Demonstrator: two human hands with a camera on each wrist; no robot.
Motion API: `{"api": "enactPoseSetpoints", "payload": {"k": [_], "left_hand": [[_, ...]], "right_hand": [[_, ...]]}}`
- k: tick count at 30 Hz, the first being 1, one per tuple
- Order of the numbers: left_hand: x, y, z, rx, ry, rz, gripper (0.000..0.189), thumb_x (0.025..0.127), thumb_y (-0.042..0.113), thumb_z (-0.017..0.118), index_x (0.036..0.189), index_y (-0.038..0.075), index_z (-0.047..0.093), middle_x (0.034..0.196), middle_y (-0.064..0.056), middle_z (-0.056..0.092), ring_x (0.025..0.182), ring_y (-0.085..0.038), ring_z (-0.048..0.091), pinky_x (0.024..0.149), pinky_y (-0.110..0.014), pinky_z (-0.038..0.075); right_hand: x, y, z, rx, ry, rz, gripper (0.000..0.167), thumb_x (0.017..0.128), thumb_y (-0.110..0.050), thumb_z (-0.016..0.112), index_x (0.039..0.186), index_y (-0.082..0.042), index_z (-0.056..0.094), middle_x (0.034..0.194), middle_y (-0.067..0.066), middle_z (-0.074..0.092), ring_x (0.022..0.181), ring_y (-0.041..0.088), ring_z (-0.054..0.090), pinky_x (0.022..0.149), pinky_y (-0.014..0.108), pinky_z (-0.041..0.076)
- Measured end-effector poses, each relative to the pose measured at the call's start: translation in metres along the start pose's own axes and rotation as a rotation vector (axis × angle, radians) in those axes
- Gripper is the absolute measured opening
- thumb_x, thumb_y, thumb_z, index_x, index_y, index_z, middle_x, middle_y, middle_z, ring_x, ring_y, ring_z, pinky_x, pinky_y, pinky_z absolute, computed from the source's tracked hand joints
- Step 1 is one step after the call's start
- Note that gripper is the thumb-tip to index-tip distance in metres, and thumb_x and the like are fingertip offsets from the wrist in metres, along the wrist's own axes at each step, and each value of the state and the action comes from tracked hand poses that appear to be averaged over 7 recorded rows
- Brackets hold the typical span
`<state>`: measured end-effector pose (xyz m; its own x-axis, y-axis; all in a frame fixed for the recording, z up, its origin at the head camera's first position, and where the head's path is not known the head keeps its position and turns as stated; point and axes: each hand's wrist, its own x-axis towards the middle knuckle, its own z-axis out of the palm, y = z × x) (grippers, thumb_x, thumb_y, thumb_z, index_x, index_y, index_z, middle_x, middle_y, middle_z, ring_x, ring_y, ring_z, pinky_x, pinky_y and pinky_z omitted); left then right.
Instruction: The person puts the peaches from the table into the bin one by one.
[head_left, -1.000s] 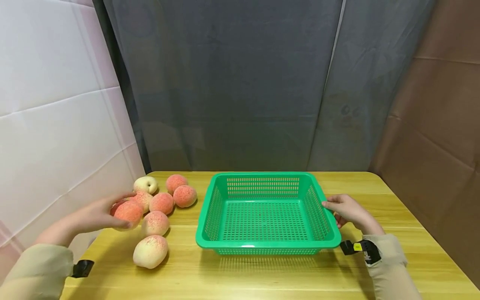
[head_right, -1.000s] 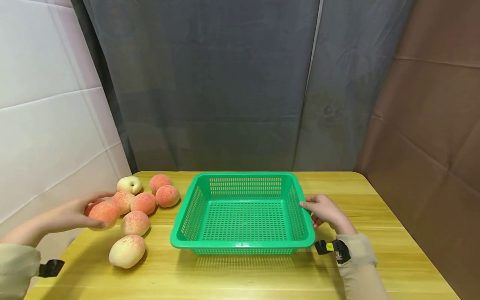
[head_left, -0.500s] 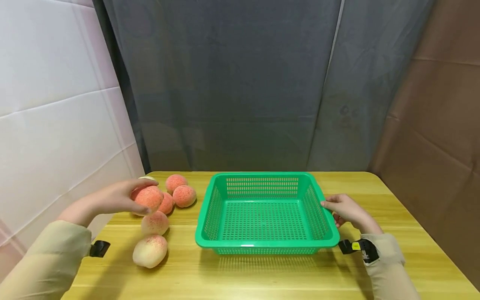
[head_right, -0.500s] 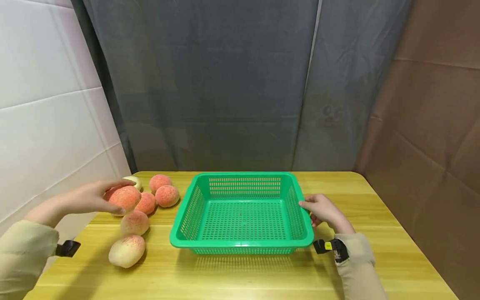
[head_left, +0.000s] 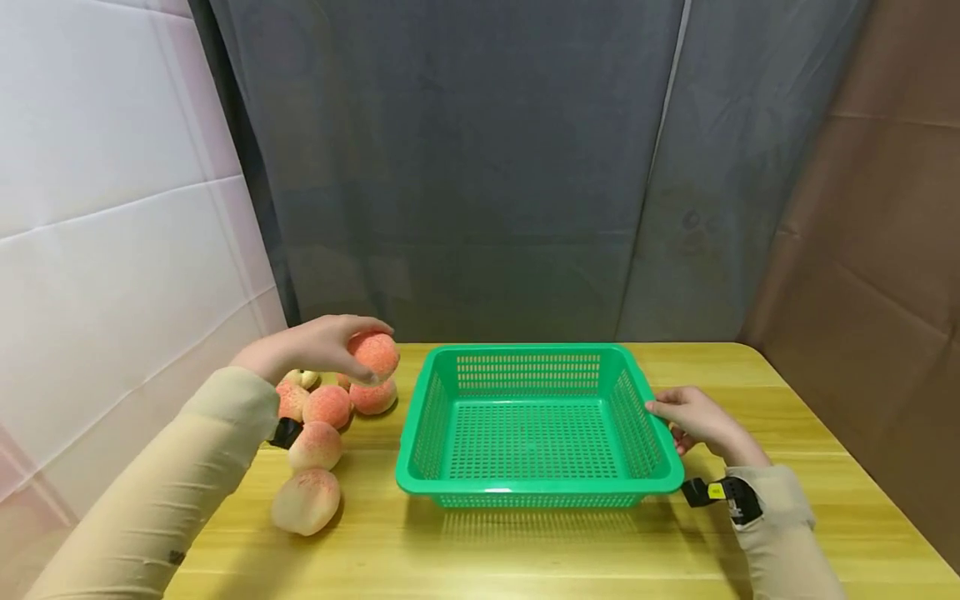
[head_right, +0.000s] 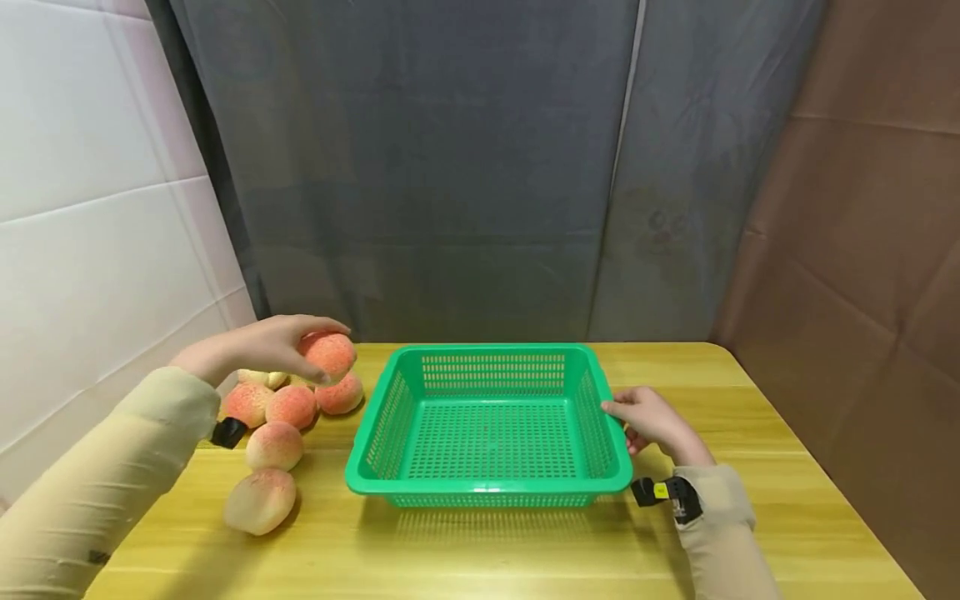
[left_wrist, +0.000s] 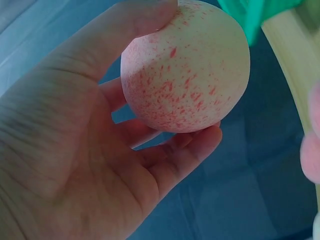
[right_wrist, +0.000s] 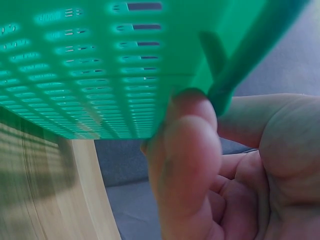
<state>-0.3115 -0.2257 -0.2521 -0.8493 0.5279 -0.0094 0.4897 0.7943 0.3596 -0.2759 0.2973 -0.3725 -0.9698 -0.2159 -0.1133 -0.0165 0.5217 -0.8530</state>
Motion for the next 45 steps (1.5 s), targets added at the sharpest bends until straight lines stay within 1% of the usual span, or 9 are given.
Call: {"api": "enactPoseSetpoints", "payload": {"k": [6, 11, 17, 26, 31, 33, 36, 40, 45], "left_hand": [[0.024, 0.018, 0.002, 0.019, -0.013, 0.04, 0.068, 0.076, 0.033, 0.081, 0.135, 0.014, 0.054, 0.125, -0.008, 0.058, 0.104, -0.027, 0.054, 0.086, -0.045, 0.046], [0.043, 0.032, 0.006, 0.029, -0.054, 0.034, 0.069, 0.076, 0.031, 0.081, 0.137, 0.017, 0.053, 0.128, -0.006, 0.057, 0.107, -0.026, 0.053, 0.088, -0.045, 0.045], [0.072, 0.055, 0.016, 0.054, -0.097, 0.046, 0.071, 0.074, 0.028, 0.08, 0.138, 0.018, 0.053, 0.126, -0.006, 0.053, 0.104, -0.025, 0.052, 0.083, -0.041, 0.047], [0.118, 0.091, 0.047, 0.086, -0.166, 0.139, 0.066, 0.073, 0.029, 0.082, 0.134, 0.021, 0.056, 0.119, 0.002, 0.053, 0.104, -0.02, 0.05, 0.081, -0.038, 0.048], [0.138, 0.115, 0.067, 0.123, -0.186, 0.23, 0.061, 0.074, 0.028, 0.08, 0.131, 0.023, 0.058, 0.115, 0.006, 0.053, 0.101, -0.015, 0.05, 0.079, -0.033, 0.047], [0.144, 0.125, 0.075, 0.133, -0.195, 0.253, 0.063, 0.075, 0.027, 0.078, 0.134, 0.024, 0.056, 0.117, 0.006, 0.052, 0.101, -0.014, 0.05, 0.079, -0.032, 0.047], [0.151, 0.137, 0.086, 0.129, -0.2, 0.264, 0.076, 0.075, 0.025, 0.077, 0.144, 0.027, 0.044, 0.123, 0.005, 0.05, 0.103, -0.012, 0.05, 0.079, -0.031, 0.047], [0.159, 0.149, 0.103, 0.13, -0.206, 0.281, 0.091, 0.075, 0.024, 0.077, 0.152, 0.023, 0.028, 0.131, 0.003, 0.048, 0.107, -0.012, 0.05, 0.082, -0.03, 0.047], [0.167, 0.16, 0.119, 0.198, -0.198, 0.333, 0.077, 0.075, 0.025, 0.079, 0.142, 0.014, 0.045, 0.129, 0.003, 0.05, 0.106, -0.014, 0.052, 0.083, -0.03, 0.047]], "right_hand": [[0.001, 0.001, 0.001, 0.011, -0.017, 0.008, 0.05, 0.101, -0.025, 0.052, 0.129, 0.017, 0.046, 0.061, 0.005, 0.052, 0.043, 0.011, 0.045, 0.048, 0.035, 0.052], [0.001, 0.002, 0.0, 0.013, -0.013, 0.005, 0.05, 0.101, -0.025, 0.051, 0.128, 0.017, 0.046, 0.064, 0.006, 0.052, 0.044, 0.012, 0.046, 0.048, 0.036, 0.053], [0.002, 0.003, -0.004, 0.028, -0.012, -0.007, 0.048, 0.102, -0.025, 0.051, 0.125, 0.017, 0.048, 0.07, 0.007, 0.055, 0.047, 0.013, 0.048, 0.047, 0.033, 0.052], [-0.005, 0.008, -0.006, 0.033, -0.005, 0.004, 0.048, 0.101, -0.026, 0.052, 0.124, 0.016, 0.049, 0.072, 0.008, 0.056, 0.046, 0.013, 0.049, 0.048, 0.035, 0.053], [-0.012, 0.009, -0.009, 0.032, 0.01, 0.01, 0.046, 0.102, -0.024, 0.051, 0.123, 0.016, 0.049, 0.071, 0.008, 0.055, 0.046, 0.012, 0.047, 0.047, 0.034, 0.052], [-0.014, 0.01, -0.009, 0.038, 0.017, 0.016, 0.045, 0.101, -0.024, 0.051, 0.122, 0.016, 0.05, 0.073, 0.008, 0.056, 0.046, 0.012, 0.047, 0.047, 0.033, 0.052], [-0.016, 0.011, -0.007, 0.037, 0.026, 0.016, 0.046, 0.101, -0.024, 0.053, 0.124, 0.016, 0.05, 0.072, 0.008, 0.055, 0.045, 0.012, 0.047, 0.047, 0.033, 0.052], [-0.019, 0.013, -0.003, 0.031, 0.034, 0.019, 0.046, 0.1, -0.024, 0.054, 0.124, 0.015, 0.051, 0.069, 0.008, 0.054, 0.044, 0.012, 0.046, 0.048, 0.035, 0.052], [-0.022, 0.011, 0.002, 0.029, 0.037, 0.017, 0.047, 0.1, -0.024, 0.054, 0.125, 0.016, 0.05, 0.071, 0.008, 0.052, 0.044, 0.012, 0.044, 0.047, 0.035, 0.052]]}}
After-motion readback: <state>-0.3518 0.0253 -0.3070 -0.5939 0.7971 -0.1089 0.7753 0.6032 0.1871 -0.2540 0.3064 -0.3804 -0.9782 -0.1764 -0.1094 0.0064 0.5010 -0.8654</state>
